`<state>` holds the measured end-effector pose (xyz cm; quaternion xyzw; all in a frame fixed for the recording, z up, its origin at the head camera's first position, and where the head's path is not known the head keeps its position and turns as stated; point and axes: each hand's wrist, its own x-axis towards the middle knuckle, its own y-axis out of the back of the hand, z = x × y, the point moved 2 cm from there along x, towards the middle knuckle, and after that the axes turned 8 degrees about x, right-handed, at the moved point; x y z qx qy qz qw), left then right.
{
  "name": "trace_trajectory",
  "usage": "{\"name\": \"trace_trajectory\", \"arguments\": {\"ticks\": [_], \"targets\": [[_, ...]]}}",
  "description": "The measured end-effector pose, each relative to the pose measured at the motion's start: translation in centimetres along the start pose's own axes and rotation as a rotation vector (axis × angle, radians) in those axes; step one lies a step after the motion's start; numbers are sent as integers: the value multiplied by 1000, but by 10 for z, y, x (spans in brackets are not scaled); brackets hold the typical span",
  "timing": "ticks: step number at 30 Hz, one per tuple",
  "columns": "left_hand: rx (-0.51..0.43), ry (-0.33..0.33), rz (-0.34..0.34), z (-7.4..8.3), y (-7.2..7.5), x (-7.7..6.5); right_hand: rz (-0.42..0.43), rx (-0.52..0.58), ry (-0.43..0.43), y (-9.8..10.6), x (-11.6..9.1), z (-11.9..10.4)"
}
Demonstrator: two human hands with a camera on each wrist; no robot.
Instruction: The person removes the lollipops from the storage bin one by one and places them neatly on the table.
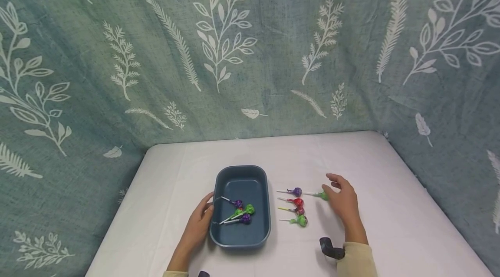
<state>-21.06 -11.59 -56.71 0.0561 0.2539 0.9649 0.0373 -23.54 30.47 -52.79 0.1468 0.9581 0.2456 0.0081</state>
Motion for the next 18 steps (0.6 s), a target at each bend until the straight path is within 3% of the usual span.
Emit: {"name": "trace_trajectory", "arguments": {"ticks": [5, 18], "targets": [[1, -3, 3, 1, 0, 0, 5, 85, 37, -6, 1, -23], [10, -2, 3, 2, 0, 1, -140, 193, 154, -41, -1, -68]]}}
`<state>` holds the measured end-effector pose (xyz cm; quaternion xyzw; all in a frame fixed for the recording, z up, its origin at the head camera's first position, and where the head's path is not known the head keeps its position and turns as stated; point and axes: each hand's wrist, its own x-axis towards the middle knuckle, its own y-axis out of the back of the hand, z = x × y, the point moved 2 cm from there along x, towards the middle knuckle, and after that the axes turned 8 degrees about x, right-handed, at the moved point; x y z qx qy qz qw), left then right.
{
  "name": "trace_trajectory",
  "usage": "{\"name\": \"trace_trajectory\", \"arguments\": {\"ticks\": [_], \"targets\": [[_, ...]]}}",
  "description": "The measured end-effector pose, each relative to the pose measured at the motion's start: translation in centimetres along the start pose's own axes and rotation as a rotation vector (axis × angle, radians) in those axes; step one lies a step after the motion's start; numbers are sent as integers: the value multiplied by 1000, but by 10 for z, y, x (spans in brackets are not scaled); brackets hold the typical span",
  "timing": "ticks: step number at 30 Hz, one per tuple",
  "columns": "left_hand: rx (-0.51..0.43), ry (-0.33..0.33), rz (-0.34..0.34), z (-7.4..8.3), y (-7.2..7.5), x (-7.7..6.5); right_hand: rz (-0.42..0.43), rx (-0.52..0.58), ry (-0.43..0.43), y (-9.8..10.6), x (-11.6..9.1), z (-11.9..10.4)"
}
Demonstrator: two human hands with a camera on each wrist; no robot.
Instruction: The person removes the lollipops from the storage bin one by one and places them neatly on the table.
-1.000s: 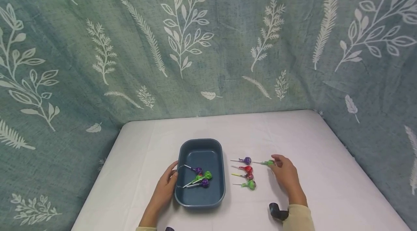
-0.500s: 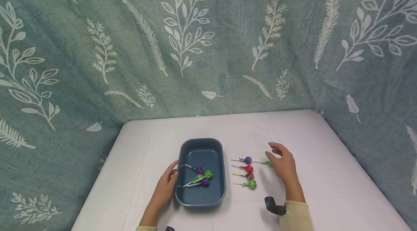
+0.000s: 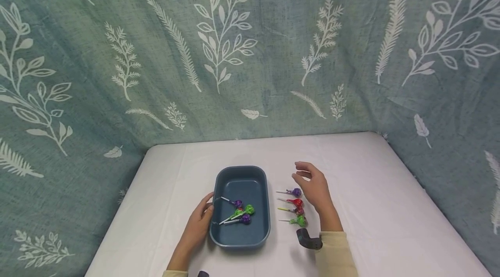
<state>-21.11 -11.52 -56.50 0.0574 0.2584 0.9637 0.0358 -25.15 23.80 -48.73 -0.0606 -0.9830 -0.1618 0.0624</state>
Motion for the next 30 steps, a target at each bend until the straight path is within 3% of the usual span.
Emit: {"name": "trace_trajectory", "arguments": {"ticks": [13, 25, 30], "targets": [[4, 14, -4, 0, -1, -2, -114, 64, 88, -52, 14, -27], [0, 1, 1, 1, 0, -1, -267, 131, 44, -100, 22, -22], [4, 2, 5, 1, 0, 0, -355, 87, 4, -117, 22, -22]]}}
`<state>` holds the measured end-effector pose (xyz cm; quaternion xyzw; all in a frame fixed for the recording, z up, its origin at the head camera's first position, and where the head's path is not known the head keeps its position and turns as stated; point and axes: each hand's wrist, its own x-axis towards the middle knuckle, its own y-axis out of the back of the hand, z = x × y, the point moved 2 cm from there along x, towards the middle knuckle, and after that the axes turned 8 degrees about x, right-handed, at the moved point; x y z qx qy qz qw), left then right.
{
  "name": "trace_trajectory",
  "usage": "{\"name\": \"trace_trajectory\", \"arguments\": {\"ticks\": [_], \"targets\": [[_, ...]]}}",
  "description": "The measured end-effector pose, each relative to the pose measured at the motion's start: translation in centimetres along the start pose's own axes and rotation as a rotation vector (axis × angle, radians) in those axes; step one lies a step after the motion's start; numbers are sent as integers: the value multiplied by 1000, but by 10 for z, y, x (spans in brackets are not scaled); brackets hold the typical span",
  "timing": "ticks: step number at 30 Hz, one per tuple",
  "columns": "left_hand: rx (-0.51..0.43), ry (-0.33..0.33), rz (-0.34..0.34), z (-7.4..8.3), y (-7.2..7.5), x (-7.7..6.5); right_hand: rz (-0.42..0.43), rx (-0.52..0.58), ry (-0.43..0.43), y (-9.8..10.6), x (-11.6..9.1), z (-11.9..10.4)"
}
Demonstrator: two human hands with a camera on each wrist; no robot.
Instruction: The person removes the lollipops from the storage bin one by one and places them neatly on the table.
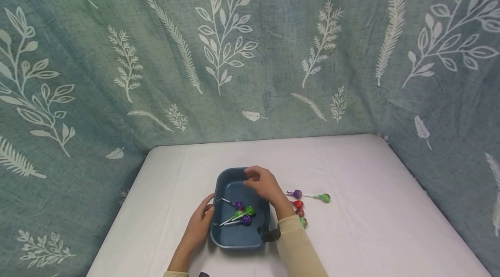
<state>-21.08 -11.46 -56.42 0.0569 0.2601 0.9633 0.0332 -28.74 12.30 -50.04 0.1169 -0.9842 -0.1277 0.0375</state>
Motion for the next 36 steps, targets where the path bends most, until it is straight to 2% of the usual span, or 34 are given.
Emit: {"name": "trace_trajectory", "arguments": {"ticks": [9, 15, 19, 26, 36], "targets": [[-5, 6, -11, 1, 1, -1, -106, -176, 3, -21, 10, 8], [-15, 10, -17, 2, 1, -2, -138, -342, -68, -31, 14, 11], [-20, 8, -19, 2, 2, -1, -194, -418, -119, -38, 13, 10], [-27, -2, -22, 1, 2, 0, -228, -466, -170, -44, 11, 9], [-15, 0, -16, -1, 3, 0, -219, -534, -120, -48, 9, 12]]}}
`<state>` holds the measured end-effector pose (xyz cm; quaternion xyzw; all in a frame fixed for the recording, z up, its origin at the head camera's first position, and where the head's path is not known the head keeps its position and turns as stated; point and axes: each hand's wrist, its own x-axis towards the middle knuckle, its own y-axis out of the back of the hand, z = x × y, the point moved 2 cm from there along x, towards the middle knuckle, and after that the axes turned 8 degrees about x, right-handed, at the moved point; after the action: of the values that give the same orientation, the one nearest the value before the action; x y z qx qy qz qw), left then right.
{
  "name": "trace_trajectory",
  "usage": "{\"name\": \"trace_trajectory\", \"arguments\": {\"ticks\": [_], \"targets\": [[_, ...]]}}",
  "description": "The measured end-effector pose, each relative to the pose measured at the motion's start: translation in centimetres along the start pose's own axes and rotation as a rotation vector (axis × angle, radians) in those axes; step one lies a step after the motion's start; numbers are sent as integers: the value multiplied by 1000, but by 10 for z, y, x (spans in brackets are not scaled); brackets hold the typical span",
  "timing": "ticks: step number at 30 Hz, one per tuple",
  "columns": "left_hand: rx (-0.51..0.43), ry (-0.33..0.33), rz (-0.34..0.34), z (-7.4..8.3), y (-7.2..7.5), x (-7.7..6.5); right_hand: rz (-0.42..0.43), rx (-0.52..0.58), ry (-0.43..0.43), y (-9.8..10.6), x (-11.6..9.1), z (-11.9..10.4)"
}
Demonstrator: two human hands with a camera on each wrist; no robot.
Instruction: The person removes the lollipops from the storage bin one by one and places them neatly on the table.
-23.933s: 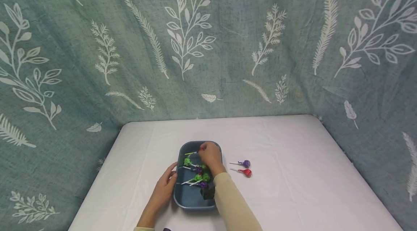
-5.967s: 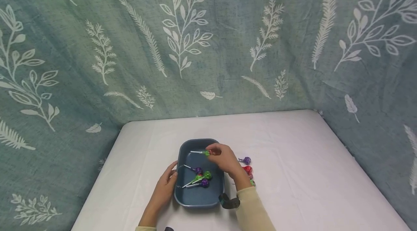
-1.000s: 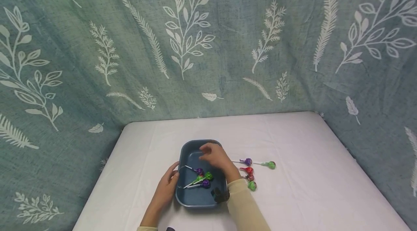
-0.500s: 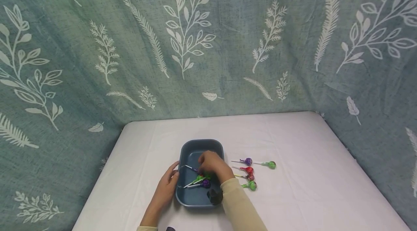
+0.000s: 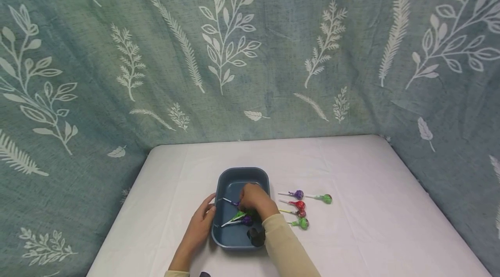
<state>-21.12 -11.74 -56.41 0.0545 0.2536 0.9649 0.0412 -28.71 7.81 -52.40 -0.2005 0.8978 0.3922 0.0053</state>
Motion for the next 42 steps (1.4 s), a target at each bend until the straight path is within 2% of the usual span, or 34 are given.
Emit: {"name": "trace_trajectory", "arguments": {"ticks": [15, 22, 30, 36, 42], "targets": [[11, -9, 5, 1, 0, 1, -50, 82, 16, 0, 4, 8], [10, -22, 5, 0, -1, 1, -17, 116, 62, 3, 5, 9], [-1, -5, -2, -1, -2, 1, 31, 150, 47, 7, 4, 9], [-13, 9, -2, -1, -3, 2, 102, 163, 84, 21, -4, 3], [-1, 16, 6, -1, -2, 0, 124, 246, 135, 37, -16, 7]]}}
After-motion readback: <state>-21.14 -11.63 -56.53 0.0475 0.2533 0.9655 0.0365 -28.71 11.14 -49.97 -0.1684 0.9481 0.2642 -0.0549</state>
